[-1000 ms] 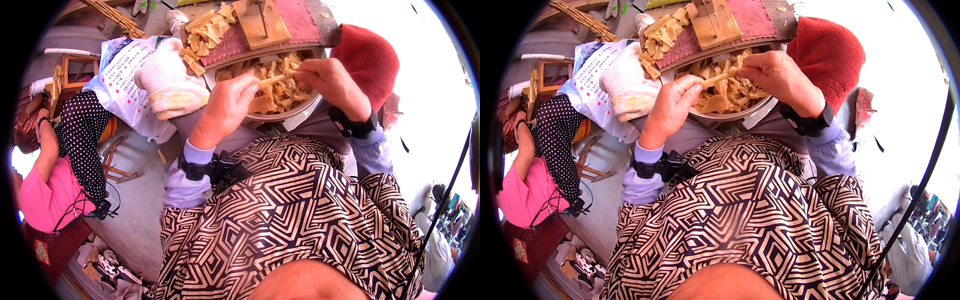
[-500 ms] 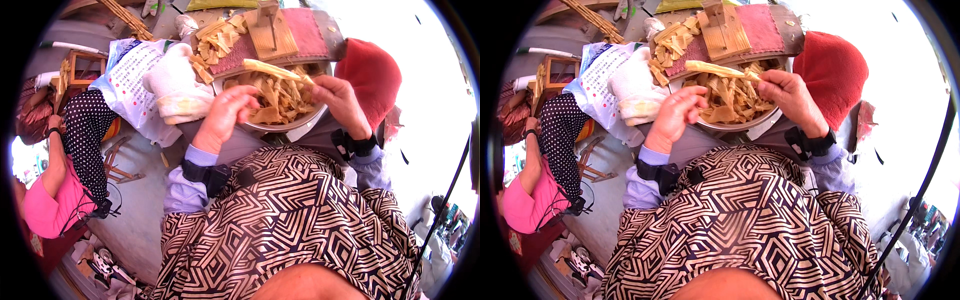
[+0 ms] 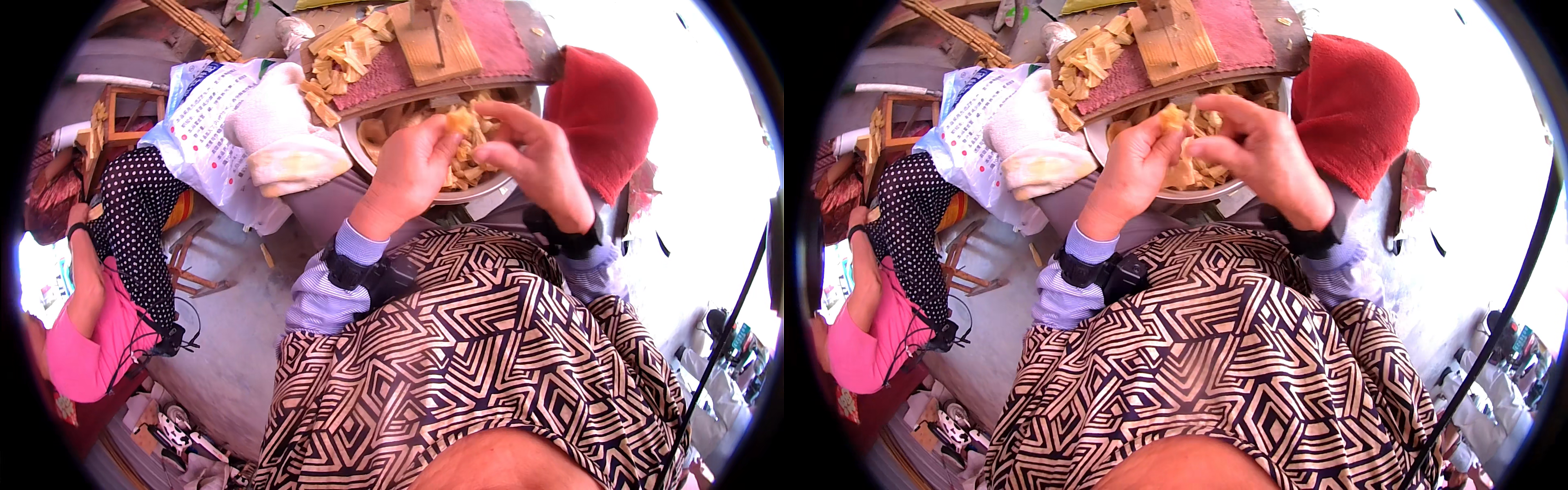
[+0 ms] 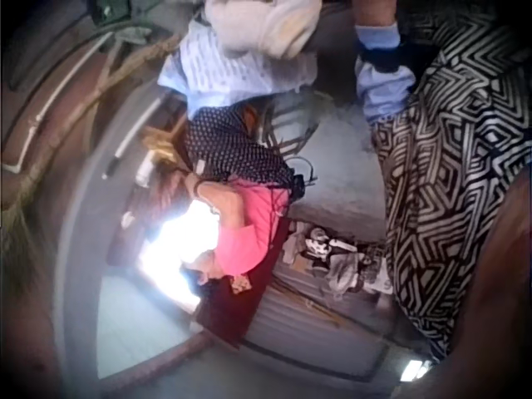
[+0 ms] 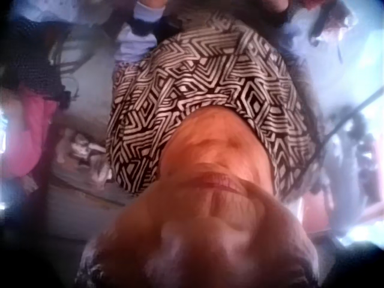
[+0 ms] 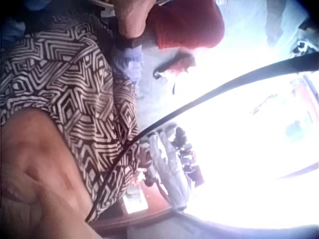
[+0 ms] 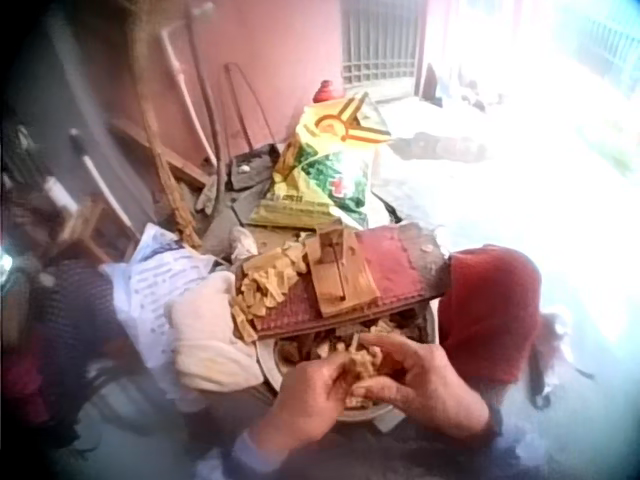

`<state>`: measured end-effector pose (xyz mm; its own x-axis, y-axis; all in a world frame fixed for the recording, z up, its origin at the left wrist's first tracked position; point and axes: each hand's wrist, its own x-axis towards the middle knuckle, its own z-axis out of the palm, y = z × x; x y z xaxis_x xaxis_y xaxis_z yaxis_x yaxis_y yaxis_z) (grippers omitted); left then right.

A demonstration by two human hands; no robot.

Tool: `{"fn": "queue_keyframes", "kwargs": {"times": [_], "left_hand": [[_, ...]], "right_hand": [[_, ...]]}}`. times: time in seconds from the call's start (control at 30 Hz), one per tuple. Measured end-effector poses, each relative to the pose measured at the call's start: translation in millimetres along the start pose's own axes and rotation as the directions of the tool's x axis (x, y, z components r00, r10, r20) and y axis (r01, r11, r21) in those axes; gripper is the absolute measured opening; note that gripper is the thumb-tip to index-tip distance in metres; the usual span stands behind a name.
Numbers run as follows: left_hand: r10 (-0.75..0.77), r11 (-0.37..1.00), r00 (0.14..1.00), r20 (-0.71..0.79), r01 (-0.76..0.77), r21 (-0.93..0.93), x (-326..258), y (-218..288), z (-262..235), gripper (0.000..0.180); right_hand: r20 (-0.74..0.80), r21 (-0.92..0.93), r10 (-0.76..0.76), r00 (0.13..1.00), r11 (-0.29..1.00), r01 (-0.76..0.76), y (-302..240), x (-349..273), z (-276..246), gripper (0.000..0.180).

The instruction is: The person peels and folds thin bamboo strips by hand over a bowl, periodically moving a finished strip into the bowl.

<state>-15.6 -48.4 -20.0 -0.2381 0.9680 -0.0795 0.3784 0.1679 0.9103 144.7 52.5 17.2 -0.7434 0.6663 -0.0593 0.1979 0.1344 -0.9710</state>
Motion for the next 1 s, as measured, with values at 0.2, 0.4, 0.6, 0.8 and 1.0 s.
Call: {"fn": "queue_keyframes", "kwargs": {"times": [0.2, 0.4, 0.6, 0.8, 1.0], "left_hand": [[0.190, 0.973, 0.973, -0.130, -0.168, 0.161, 1.5, 16.1, 0.7, 0.016], [0.051, 0.997, 0.990, -0.135, -0.059, -0.056, -10.3, -2.4, -13.9, 0.025], [-0.251, 0.443, 0.899, 0.358, 0.435, -0.784, 3.3, -3.2, -2.8, 0.036], [-0.213, 0.459, 0.951, 0.223, 0.299, -0.837, 16.7, -15.2, 5.4, 0.014], [-0.302, 0.559, 0.929, 0.215, 0.355, -0.750, 14.7, -12.5, 3.3, 0.017]], "right_hand": [[-0.102, 0.250, 0.002, 0.995, 0.968, 0.023, 12.7, 1.2, 20.1, 0.021], [-0.064, 0.435, 0.073, 0.995, 0.900, -0.038, 15.0, -5.0, 10.0, 0.016], [0.035, 0.286, -0.002, 0.999, 0.958, -0.008, 7.5, -8.3, 27.5, 0.015], [0.202, 0.360, 0.034, 0.979, 0.927, -0.107, 5.6, -7.0, 27.1, 0.014], [0.236, 0.429, 0.143, 0.961, 0.872, -0.235, -1.5, -6.0, 23.4, 0.019]]}}
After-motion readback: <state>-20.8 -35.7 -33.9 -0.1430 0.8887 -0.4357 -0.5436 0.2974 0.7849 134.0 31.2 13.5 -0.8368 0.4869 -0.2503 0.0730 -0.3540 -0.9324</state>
